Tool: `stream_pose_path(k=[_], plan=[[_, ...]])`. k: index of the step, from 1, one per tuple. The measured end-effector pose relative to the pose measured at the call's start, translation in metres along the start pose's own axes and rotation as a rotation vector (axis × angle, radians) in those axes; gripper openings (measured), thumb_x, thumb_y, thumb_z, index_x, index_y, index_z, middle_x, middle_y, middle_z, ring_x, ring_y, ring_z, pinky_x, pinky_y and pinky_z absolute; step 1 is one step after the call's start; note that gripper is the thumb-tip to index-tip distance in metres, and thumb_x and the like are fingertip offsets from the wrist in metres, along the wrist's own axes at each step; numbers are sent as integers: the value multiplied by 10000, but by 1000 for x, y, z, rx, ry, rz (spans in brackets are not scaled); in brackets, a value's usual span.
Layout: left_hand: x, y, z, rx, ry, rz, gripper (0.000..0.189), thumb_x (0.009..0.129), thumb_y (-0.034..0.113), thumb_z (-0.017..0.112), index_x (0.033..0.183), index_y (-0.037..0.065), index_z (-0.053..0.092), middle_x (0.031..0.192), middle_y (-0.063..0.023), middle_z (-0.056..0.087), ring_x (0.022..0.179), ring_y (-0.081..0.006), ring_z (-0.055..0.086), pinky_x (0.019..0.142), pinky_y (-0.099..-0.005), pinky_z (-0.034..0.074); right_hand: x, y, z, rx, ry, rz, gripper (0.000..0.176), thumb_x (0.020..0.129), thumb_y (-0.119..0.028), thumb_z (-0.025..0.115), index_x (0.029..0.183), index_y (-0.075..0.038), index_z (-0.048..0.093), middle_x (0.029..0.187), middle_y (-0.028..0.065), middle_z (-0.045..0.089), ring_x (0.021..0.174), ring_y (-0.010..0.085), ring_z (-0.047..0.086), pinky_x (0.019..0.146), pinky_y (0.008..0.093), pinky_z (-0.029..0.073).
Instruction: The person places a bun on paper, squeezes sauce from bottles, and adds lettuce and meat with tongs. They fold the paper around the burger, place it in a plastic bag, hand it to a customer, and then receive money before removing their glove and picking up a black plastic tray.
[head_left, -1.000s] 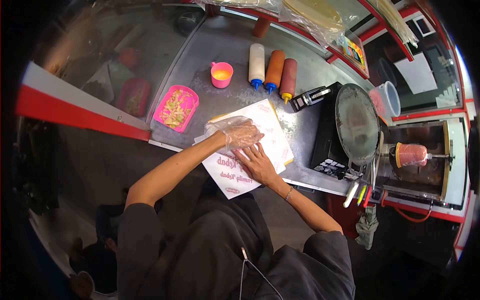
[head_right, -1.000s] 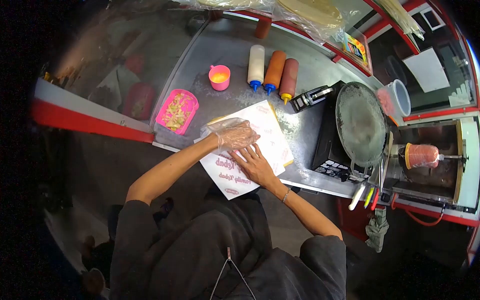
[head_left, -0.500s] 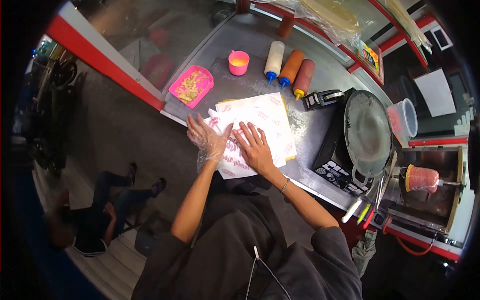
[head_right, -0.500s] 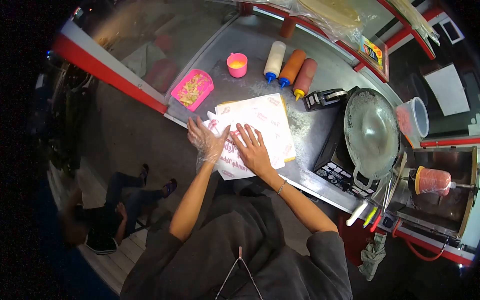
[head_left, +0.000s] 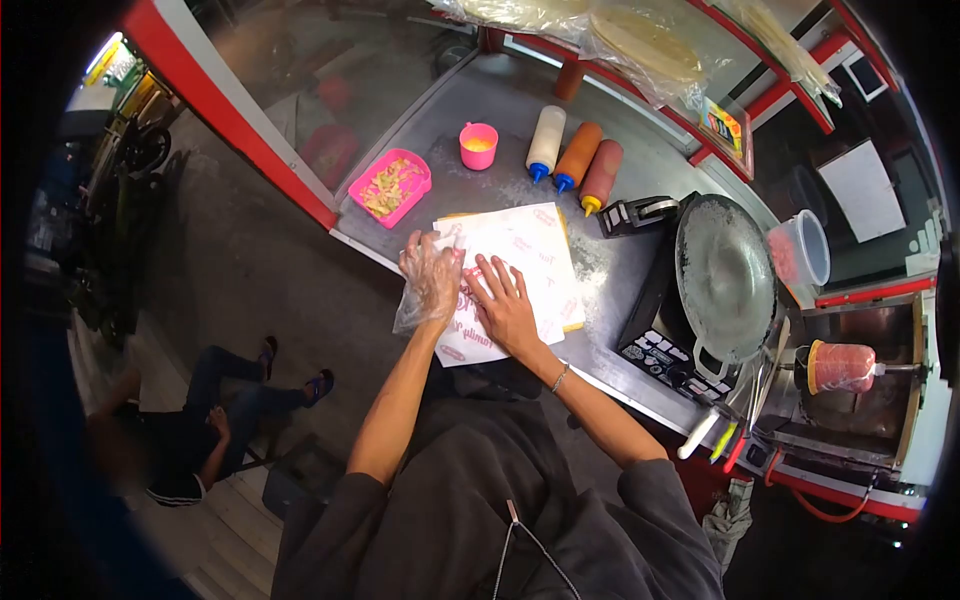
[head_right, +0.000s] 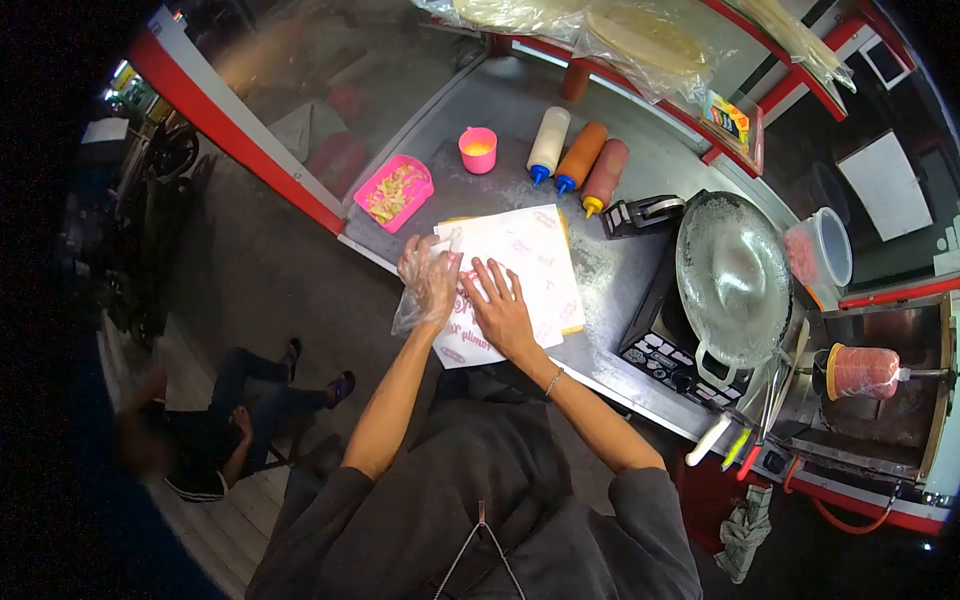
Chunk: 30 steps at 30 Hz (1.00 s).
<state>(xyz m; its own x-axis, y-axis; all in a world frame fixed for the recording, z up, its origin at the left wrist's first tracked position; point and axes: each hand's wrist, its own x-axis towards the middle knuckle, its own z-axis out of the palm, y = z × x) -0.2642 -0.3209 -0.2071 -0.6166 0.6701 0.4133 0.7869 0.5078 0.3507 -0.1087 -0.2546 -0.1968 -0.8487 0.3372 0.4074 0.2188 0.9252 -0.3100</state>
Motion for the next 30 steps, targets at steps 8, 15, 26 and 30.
stream_pose_path(k=[8,15,26,30], plan=[[-12,12,-12,-387,-140,290,478,839,-1,621,1317,14,620,1365,-116,632,1377,-274,499,1217,-607,164,-4,3,5,-29,-87,32,370,869,-119,642,1230,-60,582,1471,171,481,1443,360,372,1170,544,283],[-15,10,-7,-407,-147,293,424,943,72,549,1363,52,607,1398,-171,601,1404,-326,472,1214,-610,129,-1,0,1,-2,-62,64,340,880,-140,651,1197,-51,566,1428,200,481,1438,366,373,1188,566,245],[-16,7,-7,-380,-266,338,550,939,155,604,1475,108,494,1502,-222,471,1471,-395,340,1192,-647,161,-13,-17,14,176,95,370,454,779,-33,756,1202,-94,603,1527,188,394,1483,480,245,1181,633,214],[-16,10,-7,-436,-310,343,540,949,140,591,1478,99,489,1544,-212,423,1488,-385,312,1189,-648,167,-13,-18,17,264,108,402,430,772,14,741,1171,-87,616,1538,197,380,1473,503,248,1169,620,274]])
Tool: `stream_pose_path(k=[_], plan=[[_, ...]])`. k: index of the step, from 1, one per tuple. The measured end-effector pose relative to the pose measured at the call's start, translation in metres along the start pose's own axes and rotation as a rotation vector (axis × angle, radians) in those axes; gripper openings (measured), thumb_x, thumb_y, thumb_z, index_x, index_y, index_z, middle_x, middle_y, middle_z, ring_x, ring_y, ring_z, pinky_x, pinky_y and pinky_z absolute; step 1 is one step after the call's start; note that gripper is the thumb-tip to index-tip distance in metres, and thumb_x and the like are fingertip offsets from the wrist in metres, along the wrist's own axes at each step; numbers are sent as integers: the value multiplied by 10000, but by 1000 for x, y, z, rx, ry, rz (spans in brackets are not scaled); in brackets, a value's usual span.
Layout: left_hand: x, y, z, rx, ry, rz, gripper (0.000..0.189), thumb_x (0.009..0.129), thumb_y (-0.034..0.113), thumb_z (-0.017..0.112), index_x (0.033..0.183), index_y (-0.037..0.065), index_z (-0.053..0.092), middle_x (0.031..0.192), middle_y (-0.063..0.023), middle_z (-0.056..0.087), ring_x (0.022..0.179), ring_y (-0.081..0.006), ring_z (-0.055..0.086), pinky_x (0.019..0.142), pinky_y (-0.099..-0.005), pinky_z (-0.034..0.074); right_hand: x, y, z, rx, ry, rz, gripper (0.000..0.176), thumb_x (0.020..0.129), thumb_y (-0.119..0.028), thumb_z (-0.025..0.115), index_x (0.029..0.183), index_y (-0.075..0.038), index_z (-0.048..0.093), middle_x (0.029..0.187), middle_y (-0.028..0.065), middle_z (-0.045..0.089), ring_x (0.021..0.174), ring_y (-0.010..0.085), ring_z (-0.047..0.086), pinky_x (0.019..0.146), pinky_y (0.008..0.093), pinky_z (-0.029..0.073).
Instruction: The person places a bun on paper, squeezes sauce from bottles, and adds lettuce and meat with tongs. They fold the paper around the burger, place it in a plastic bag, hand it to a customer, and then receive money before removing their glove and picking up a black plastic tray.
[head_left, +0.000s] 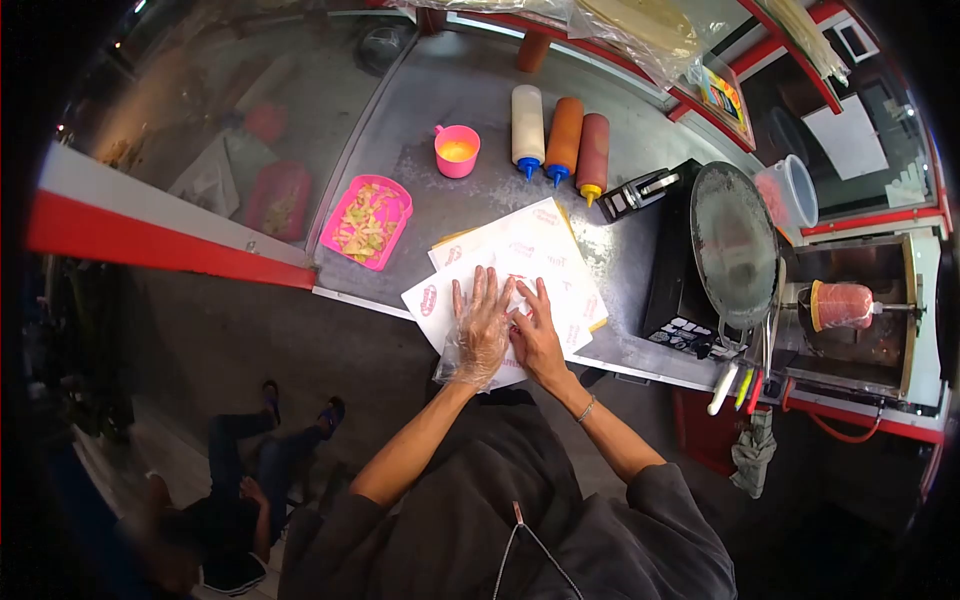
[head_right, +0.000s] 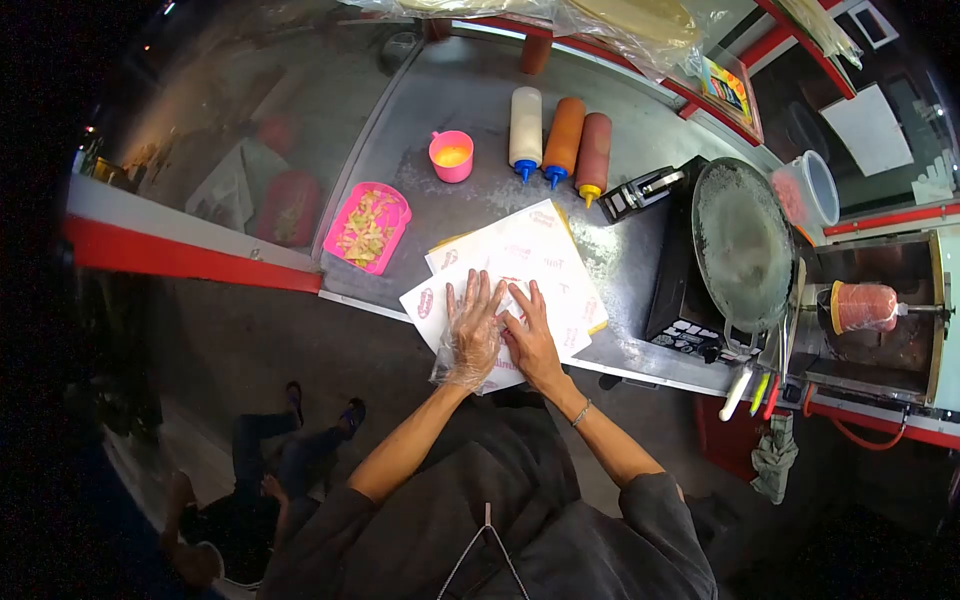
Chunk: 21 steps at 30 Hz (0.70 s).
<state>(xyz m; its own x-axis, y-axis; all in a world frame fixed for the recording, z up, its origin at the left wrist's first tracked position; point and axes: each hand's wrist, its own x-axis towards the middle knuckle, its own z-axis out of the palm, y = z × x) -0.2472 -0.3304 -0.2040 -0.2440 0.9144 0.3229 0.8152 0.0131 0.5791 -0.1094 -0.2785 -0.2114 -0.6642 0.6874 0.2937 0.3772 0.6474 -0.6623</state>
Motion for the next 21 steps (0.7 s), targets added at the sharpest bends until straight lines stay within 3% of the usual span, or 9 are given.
stream_pose_path(k=[4,6,7,11,12,13,15,16,21], plan=[[1,-7,-3,91,-75,93,645,925,237,643,1508,57,433,1568,-221,386,1496,-394,291,1191,-650,151,1,-8,0,42,101,52,264,761,44,728,997,-50,654,1542,215,373,1466,510,258,1160,596,316],[0,-9,-7,-79,-140,120,885,877,489,660,1529,-24,351,1591,-247,333,1507,-405,261,1192,-652,129,-5,-12,4,52,198,66,208,758,49,724,936,-35,656,1543,221,370,1466,511,257,1163,589,320],[1,-13,-7,-78,-145,126,885,877,489,660,1529,-24,351,1591,-247,333,1507,-405,261,1192,-652,129,-10,-11,10,71,234,119,178,759,54,721,902,-28,654,1537,225,380,1457,502,287,1158,570,339],[4,-31,-16,-52,-274,320,1168,834,798,466,1548,-94,221,1628,-280,217,1522,-432,194,1188,-660,92,-13,-17,16,159,260,237,135,765,66,717,849,-12,647,1516,225,419,1424,468,384,1141,500,396],[5,-32,-18,-96,-267,331,1170,825,797,483,1536,-102,248,1618,-278,245,1521,-421,205,1194,-654,88,-11,-20,15,113,282,171,345,765,88,714,1083,-37,666,1534,226,413,1421,429,414,1125,456,428],[7,-32,-19,-142,-259,342,1171,816,796,500,1524,-110,274,1607,-276,273,1519,-411,216,1199,-649,85,-10,-24,15,105,298,172,345,765,88,714,1083,-37,666,1534,226,413,1421,429,414,1125,456,428],[10,-33,-23,-142,-274,395,1164,820,797,494,1523,-106,282,1605,-274,279,1523,-402,212,1201,-647,79,-7,-33,12,185,308,299,679,765,116,706,1394,-48,510,1567,225,378,1446,408,382,1129,442,429],[11,-35,-24,-137,-291,428,1156,824,798,488,1521,-102,289,1602,-273,286,1526,-393,208,1203,-645,73,-10,-28,13,108,248,247,924,762,121,711,1556,-50,269,1589,230,339,1451,392,378,1131,418,431],[23,-45,-33,-37,-438,614,1101,791,733,593,1523,-50,340,1617,-233,284,1539,-348,201,1212,-615,110,-5,-35,3,172,298,255,985,737,68,766,1564,-50,243,1622,236,247,1474,389,331,1118,423,439]])
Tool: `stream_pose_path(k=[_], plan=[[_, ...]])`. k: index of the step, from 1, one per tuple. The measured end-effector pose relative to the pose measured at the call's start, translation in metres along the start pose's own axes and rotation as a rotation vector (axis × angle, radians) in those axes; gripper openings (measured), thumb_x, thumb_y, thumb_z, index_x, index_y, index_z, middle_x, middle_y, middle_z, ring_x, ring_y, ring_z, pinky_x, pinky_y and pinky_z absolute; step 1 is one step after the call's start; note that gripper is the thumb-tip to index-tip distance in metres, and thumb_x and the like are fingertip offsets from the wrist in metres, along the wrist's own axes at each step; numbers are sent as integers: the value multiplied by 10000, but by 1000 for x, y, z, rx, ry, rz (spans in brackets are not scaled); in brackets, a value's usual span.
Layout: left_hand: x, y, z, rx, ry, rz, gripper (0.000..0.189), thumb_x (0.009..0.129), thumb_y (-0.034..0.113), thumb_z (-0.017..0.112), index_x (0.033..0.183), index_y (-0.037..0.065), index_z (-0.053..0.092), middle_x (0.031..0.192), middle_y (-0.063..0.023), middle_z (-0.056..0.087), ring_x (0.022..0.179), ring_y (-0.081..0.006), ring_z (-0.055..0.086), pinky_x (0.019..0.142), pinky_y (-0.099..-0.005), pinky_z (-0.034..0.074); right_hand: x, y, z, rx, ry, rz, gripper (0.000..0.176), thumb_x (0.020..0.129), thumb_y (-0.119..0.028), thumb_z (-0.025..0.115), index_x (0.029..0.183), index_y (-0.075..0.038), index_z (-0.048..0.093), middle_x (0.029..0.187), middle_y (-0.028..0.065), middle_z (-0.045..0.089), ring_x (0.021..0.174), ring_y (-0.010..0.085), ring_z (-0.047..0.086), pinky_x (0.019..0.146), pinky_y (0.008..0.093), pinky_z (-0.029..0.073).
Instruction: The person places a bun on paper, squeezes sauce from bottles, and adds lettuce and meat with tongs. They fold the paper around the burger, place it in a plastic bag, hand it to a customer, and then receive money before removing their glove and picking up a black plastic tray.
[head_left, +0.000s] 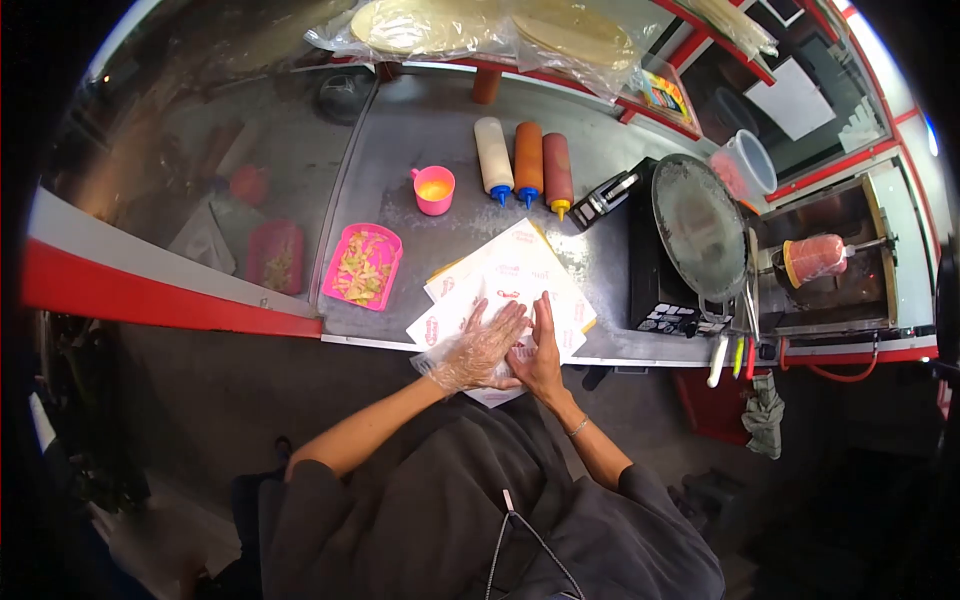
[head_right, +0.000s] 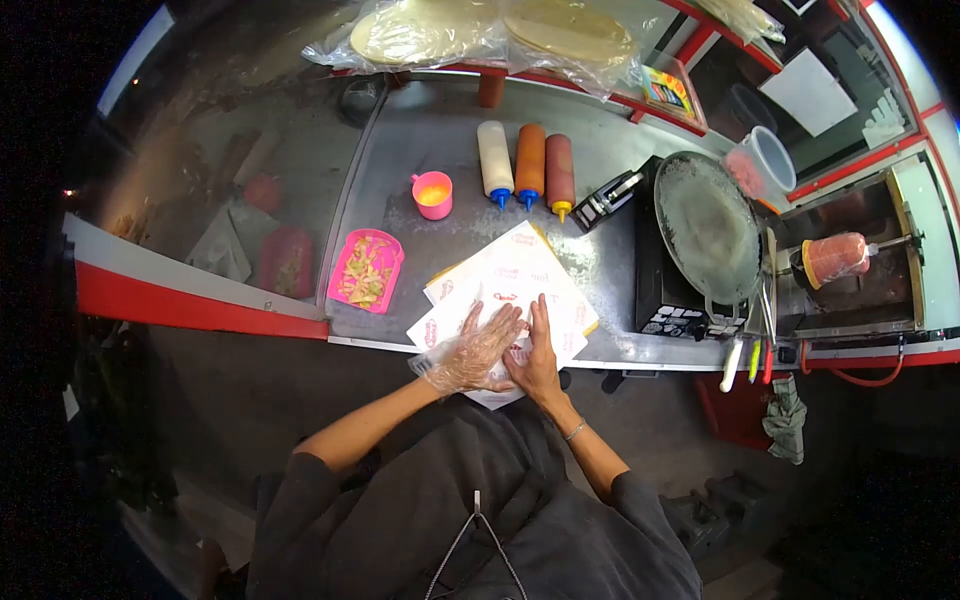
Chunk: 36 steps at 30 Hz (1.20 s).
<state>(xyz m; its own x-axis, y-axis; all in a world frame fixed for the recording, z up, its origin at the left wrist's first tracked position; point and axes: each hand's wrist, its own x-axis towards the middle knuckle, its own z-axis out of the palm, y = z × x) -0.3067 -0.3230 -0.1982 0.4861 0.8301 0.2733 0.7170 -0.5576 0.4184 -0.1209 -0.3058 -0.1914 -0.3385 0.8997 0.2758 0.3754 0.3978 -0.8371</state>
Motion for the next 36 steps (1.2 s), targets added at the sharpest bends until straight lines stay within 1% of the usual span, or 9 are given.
stream_pose_path(k=[3,6,9,13,18,23,26,31,36], plan=[[9,-15,-21,-23,-162,188,1079,773,721,628,1559,43,331,1633,-129,306,1545,-321,187,1219,-582,121,6,4,-23,2,-65,-11,1144,688,-87,881,1574,-45,158,1634,230,169,1495,378,266,1077,454,467],[27,-37,-36,-10,-258,395,1069,766,718,643,1572,93,324,1646,-95,289,1548,-314,175,1225,-562,106,23,15,-50,-148,22,61,751,743,-151,862,1365,-17,464,1294,188,538,1064,287,632,804,363,548],[39,-57,-36,-31,-325,515,1039,754,710,669,1575,167,339,1653,-66,279,1550,-305,164,1233,-551,94,59,40,-44,-246,-5,179,306,824,-216,813,985,-56,606,854,81,604,766,223,603,645,354,482],[54,-79,-25,-117,-382,656,1005,755,702,680,1567,204,360,1653,-61,278,1550,-318,153,1232,-561,121,87,49,-26,-446,-86,10,306,750,-165,811,867,-62,548,790,101,571,684,288,558,614,374,464],[69,-96,-13,-213,-356,784,886,782,592,685,1552,264,397,1647,-73,290,1545,-354,154,1222,-580,144,98,48,-23,-346,-198,212,249,778,-137,799,847,-51,576,782,76,609,657,232,568,612,342,459],[68,-97,-6,-380,-395,725,869,741,395,775,1535,315,429,1644,-113,280,1531,-424,143,1227,-614,127,110,75,-35,44,-377,324,191,868,-149,801,922,-43,652,810,-9,678,712,77,588,634,263,476],[67,-97,-2,-392,-404,718,881,730,373,779,1536,306,429,1645,-130,273,1528,-428,157,1232,-603,129,131,53,-30,182,-353,385,204,843,-137,816,914,-17,667,868,35,707,759,94,622,665,271,498],[66,-94,-6,-418,-411,689,863,737,345,775,1528,265,440,1629,-177,282,1507,-431,228,1223,-584,202,156,58,-7,-6,-605,505,301,875,-200,797,1060,29,737,854,75,744,760,96,652,686,276,526],[60,-94,-1,-362,-333,628,965,665,307,800,1545,240,408,1587,-204,336,1489,-417,274,1233,-547,222,140,34,-21,-5,-510,330,164,919,-141,723,1006,-15,779,855,90,765,719,90,653,690,277,540]])
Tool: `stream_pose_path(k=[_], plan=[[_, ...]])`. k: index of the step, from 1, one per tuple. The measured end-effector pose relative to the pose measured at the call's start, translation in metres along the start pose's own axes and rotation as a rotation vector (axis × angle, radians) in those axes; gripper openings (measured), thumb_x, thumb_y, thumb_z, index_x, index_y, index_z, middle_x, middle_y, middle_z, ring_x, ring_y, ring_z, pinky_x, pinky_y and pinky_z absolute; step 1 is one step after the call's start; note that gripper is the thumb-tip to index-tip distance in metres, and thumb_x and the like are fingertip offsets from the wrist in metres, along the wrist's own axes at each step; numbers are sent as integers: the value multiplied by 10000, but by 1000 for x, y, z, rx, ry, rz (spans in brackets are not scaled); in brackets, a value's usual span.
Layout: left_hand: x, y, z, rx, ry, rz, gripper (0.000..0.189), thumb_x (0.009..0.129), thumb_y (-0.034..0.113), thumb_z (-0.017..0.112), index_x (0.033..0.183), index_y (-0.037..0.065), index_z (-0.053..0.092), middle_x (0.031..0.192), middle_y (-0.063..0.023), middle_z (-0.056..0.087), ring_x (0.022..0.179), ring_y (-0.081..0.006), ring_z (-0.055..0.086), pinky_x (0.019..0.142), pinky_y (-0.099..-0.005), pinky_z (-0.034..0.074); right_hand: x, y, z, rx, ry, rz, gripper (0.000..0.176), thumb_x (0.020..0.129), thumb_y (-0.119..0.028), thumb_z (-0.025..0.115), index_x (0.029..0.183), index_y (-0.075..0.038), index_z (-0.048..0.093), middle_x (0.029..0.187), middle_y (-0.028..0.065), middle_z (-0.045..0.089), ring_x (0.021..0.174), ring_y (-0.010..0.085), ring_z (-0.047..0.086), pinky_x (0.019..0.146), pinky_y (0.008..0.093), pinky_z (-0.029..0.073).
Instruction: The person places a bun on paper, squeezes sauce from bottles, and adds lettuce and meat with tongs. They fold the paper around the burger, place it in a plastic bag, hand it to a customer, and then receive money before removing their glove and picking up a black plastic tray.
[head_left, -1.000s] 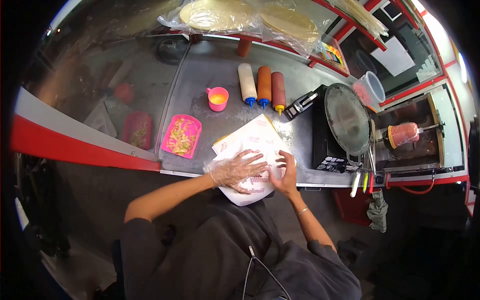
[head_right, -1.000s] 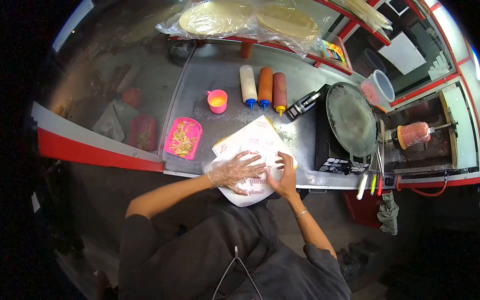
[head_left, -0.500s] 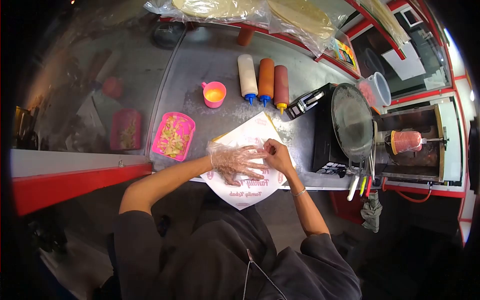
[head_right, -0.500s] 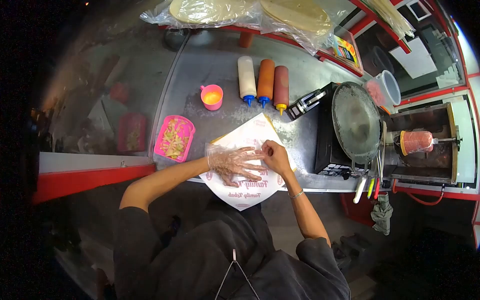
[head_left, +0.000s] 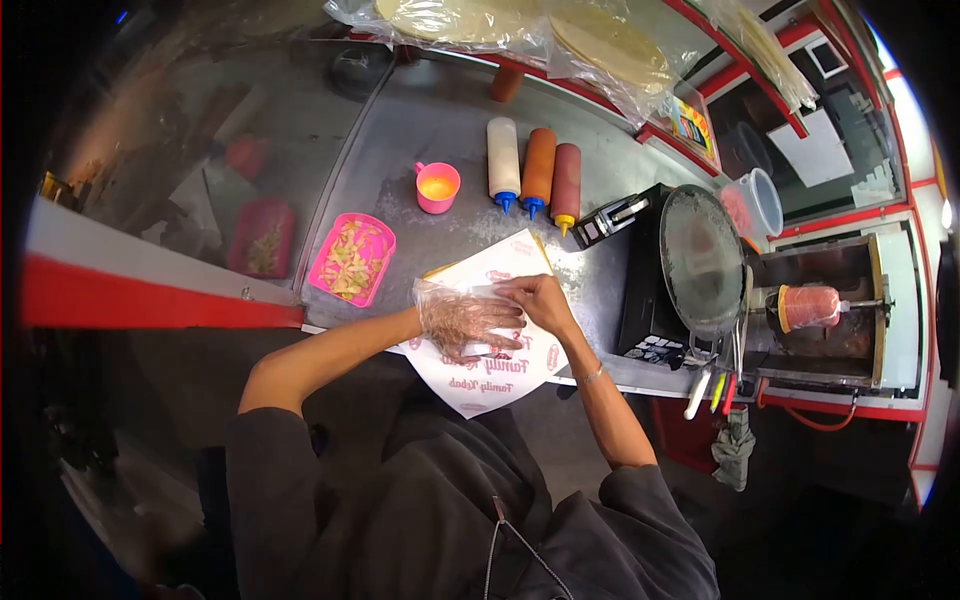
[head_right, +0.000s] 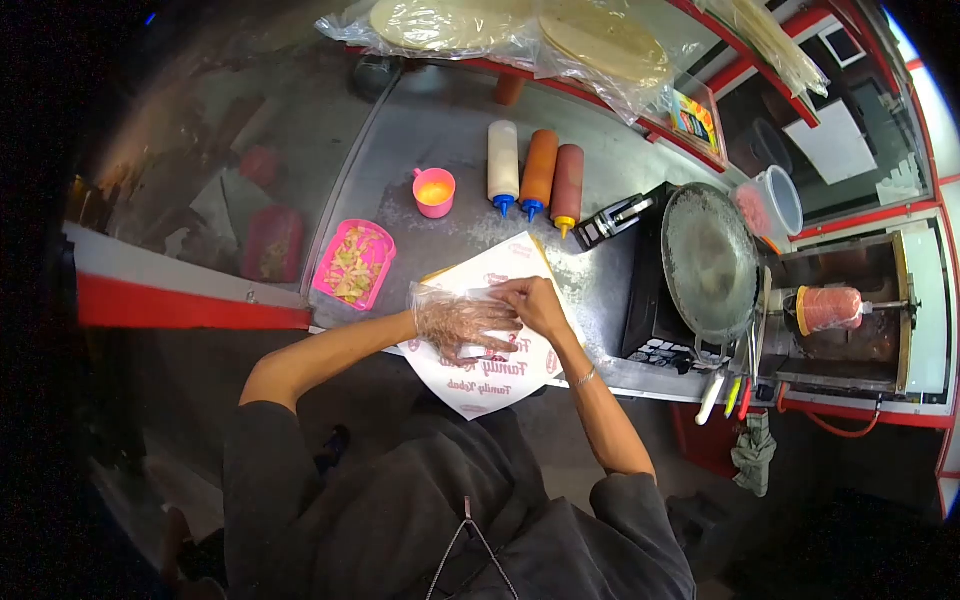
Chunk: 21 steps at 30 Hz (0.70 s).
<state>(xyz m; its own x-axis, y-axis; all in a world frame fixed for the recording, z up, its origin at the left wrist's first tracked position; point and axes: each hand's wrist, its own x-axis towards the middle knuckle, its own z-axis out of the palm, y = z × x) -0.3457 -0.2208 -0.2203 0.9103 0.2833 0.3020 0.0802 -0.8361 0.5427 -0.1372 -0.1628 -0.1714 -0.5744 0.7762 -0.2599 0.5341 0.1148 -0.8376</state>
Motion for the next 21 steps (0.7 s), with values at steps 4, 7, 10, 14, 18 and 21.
stream_pose_path(k=[4,7,10,14,18,21], plan=[[-2,4,8,62,-16,-34,960,676,313,792,1548,243,398,1570,-209,357,1472,-404,310,1232,-531,233,-27,-21,13,-153,65,-129,165,923,-58,661,1040,-12,768,838,135,765,663,152,703,650,303,569],[-9,8,15,150,-70,-92,875,777,378,747,1557,212,385,1554,-210,375,1467,-395,317,1223,-522,239,-35,-29,20,-265,161,-216,235,880,-7,643,1077,-45,765,888,168,750,705,288,733,680,352,582],[-14,7,27,257,37,24,792,834,384,705,1537,172,409,1527,-190,418,1428,-385,379,1195,-509,300,-47,-39,23,-376,154,-265,293,865,16,620,1111,-62,758,880,172,747,712,312,728,684,353,580],[-16,-4,36,355,16,90,675,873,347,663,1484,138,466,1463,-147,495,1332,-367,487,1112,-501,404,-61,-33,35,-336,253,-405,296,846,40,607,1091,-46,751,998,172,744,823,344,737,763,391,601],[-16,-6,34,390,36,151,602,879,306,651,1440,133,515,1391,-129,549,1274,-328,544,1064,-491,449,-70,-8,47,-461,260,-467,379,842,-7,621,1209,-84,678,1212,167,694,1067,346,696,860,413,586],[-11,19,17,490,8,117,488,903,243,618,1368,106,571,1320,-129,588,1214,-312,580,1030,-461,480,-75,-11,46,-492,227,-479,426,819,-6,647,1241,-64,648,1257,154,681,1186,338,647,921,406,573]])
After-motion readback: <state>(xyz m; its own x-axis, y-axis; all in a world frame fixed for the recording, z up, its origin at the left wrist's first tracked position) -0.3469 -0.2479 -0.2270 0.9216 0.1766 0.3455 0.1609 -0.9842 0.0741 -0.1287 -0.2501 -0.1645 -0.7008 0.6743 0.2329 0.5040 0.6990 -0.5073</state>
